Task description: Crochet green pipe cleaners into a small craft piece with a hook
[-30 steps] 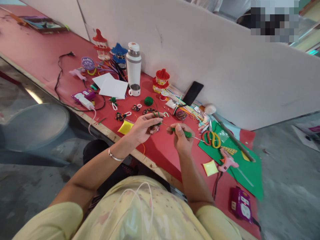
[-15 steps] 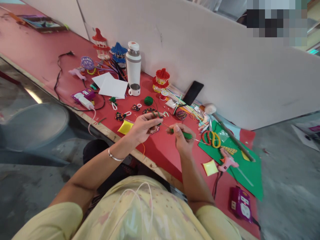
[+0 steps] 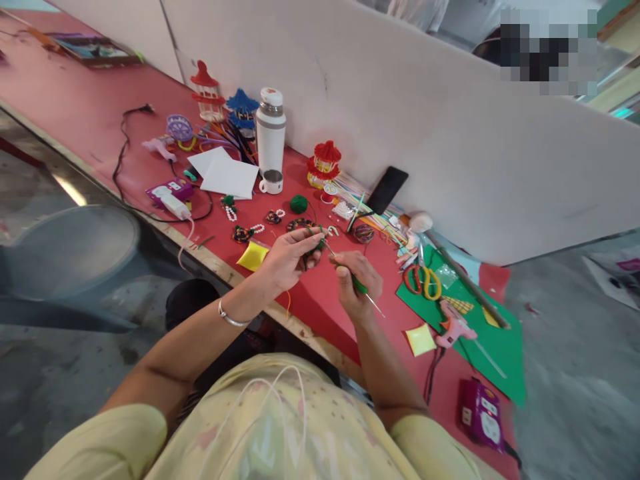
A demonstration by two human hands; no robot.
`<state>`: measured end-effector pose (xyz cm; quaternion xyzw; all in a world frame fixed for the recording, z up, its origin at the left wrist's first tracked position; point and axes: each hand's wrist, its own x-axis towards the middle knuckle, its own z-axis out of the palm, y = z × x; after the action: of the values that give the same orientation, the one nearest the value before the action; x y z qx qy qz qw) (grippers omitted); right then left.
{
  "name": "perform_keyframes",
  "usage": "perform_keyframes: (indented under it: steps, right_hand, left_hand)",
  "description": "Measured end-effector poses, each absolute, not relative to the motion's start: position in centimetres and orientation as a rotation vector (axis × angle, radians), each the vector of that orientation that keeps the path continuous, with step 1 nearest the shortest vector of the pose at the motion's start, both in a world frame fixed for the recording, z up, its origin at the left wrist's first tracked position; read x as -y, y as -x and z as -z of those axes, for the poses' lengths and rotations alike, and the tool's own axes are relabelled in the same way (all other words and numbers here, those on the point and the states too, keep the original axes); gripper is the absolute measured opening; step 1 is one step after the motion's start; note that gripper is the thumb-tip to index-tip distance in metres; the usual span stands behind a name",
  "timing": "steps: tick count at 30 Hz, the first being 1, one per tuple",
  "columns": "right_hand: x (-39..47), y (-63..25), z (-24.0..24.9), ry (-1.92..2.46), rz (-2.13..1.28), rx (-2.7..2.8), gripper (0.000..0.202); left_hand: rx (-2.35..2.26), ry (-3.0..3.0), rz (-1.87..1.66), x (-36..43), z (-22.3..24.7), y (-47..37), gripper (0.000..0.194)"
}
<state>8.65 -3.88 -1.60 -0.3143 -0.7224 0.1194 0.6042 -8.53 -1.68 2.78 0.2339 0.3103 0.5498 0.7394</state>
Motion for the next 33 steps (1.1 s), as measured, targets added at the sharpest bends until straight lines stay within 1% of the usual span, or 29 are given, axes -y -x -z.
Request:
perform_keyframes:
  steps: [11, 21, 29, 33]
  right_hand:
    - [3.9, -8.6, 1.3, 0.791, -0.309, 1.649, 0.017]
    - [4.2, -8.6, 0.9, 0.806, -0.394, 1.602, 0.017]
    - [4.0, -8.5, 1.3, 0.791, -0.29, 1.654, 0.019]
    - [4.1, -8.4, 1.7, 0.801, -0.304, 1.625, 0.023]
  left_hand:
    - [-0.66, -0.525, -1.257, 1.6, -2.1, 9.1, 0.031]
    - [-0.69, -0.585, -1.307, 1.8, -2.3, 8.8, 0.043]
    - [-0.688, -0.626, -1.275, 2.1, -2.3, 8.9, 0.04]
    - [-0.649, -0.611, -1.27, 2.2, -2.3, 8.8, 0.045]
